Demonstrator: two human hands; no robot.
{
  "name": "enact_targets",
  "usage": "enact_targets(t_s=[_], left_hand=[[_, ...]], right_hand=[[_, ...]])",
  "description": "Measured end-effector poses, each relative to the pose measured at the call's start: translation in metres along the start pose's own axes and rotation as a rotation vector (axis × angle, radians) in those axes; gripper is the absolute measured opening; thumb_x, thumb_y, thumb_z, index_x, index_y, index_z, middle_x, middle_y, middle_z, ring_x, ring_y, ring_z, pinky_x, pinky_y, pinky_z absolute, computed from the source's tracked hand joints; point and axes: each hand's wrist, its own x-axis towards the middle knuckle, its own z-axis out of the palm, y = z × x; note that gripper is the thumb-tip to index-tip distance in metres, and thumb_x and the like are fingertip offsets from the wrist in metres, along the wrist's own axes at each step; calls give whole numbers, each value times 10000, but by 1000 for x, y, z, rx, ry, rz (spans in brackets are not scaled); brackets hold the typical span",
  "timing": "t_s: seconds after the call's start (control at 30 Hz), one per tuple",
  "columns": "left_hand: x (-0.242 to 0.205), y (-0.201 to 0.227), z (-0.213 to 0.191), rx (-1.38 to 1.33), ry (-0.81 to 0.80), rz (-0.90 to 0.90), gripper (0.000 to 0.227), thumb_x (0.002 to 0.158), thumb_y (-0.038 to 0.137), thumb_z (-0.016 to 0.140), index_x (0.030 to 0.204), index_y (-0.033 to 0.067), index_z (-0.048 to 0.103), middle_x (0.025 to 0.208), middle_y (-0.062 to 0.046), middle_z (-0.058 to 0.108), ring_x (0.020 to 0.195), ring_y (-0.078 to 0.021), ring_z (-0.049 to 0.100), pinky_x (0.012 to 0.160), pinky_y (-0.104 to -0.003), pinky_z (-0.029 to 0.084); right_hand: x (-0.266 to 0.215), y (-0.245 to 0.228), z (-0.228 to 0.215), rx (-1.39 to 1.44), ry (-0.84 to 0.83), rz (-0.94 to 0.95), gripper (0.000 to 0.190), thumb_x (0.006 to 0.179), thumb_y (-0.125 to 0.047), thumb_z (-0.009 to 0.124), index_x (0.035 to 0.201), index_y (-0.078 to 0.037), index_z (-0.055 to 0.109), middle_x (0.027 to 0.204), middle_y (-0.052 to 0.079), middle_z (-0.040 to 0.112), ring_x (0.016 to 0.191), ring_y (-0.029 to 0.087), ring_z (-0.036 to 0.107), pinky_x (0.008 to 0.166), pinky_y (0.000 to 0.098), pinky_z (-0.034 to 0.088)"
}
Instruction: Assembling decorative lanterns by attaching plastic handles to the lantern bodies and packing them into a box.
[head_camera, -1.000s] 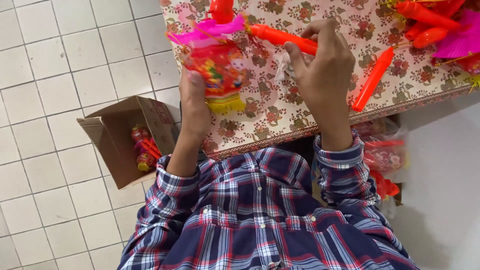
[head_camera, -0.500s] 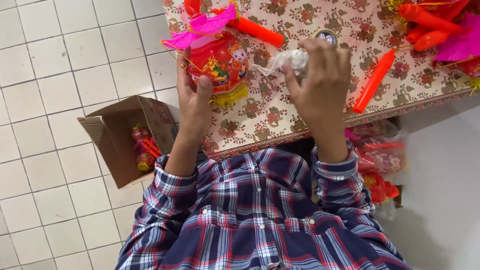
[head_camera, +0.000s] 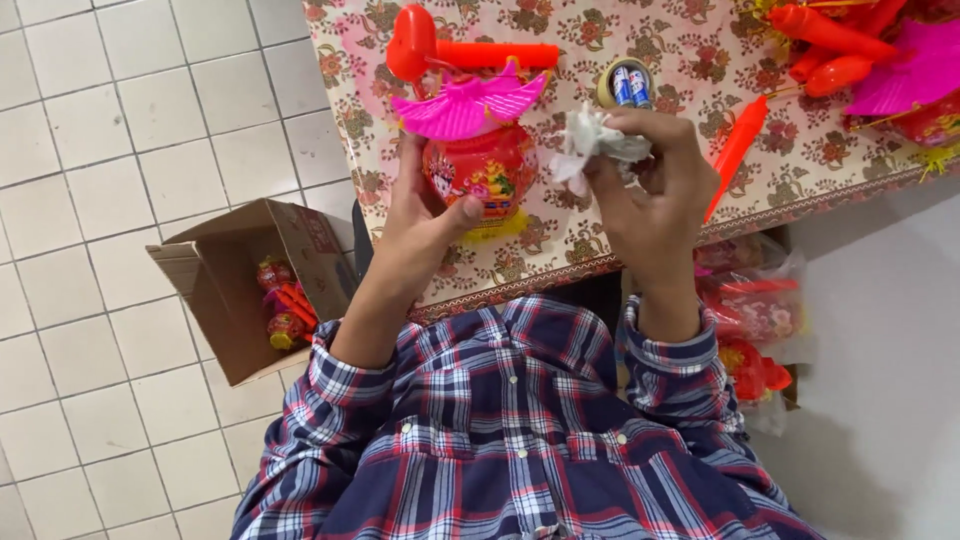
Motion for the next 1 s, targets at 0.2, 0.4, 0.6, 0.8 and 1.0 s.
enact_targets(t_s=[0.2, 0.4, 0.6, 0.8, 1.0], left_hand=[[-3, -26, -16, -121, 22, -1, 943, 860, 181, 885, 1564, 107, 262, 1470, -190, 547, 1268, -289, 622, 981, -442, 597], [-8, -23, -19, -54, 50, -88, 961, 863, 321, 863, 1574, 115, 250, 1482, -214, 552, 524, -99, 578, 372, -206, 528], [-10, -20, -13, -94, 27, -11, 879, 900, 228, 840, 1577, 102, 293, 1467, -172, 543, 1282, -286, 604, 1027, -448, 580], [-14, -1, -11, -86, 6, -79, 842, 893, 302, 827, 1532, 116, 312, 1382, -166, 601, 1120, -206, 655, 685, -246, 645], [-4, -9, -13, -53, 26, 16, 878, 931, 339, 800, 1573, 84, 257, 1478, -218, 505, 1318, -335, 526, 1017, -461, 480]], right_hand=[[6, -35, 34, -191, -76, -221, 160, 941, -94, 831, 1091, -70, 781, 1088, 126, 736, 972, 280, 738, 851, 406, 608], [6, 10, 33, -414, -8, -196, 143, 1004, -91, 791, 1130, -55, 735, 1022, 106, 669, 915, 305, 696, 705, 409, 583], [-3, -12, 47, -203, -33, -160, 159, 1052, -167, 698, 1131, -30, 716, 979, 175, 652, 869, 323, 659, 717, 402, 587], [-4, -2, 51, -280, -17, -258, 156, 1012, -163, 738, 1138, -89, 793, 1000, 146, 645, 812, 303, 642, 662, 407, 558], [-5, -6, 57, -256, -6, -276, 171, 1022, -125, 716, 1171, -73, 782, 1027, 153, 625, 821, 288, 633, 655, 370, 535]])
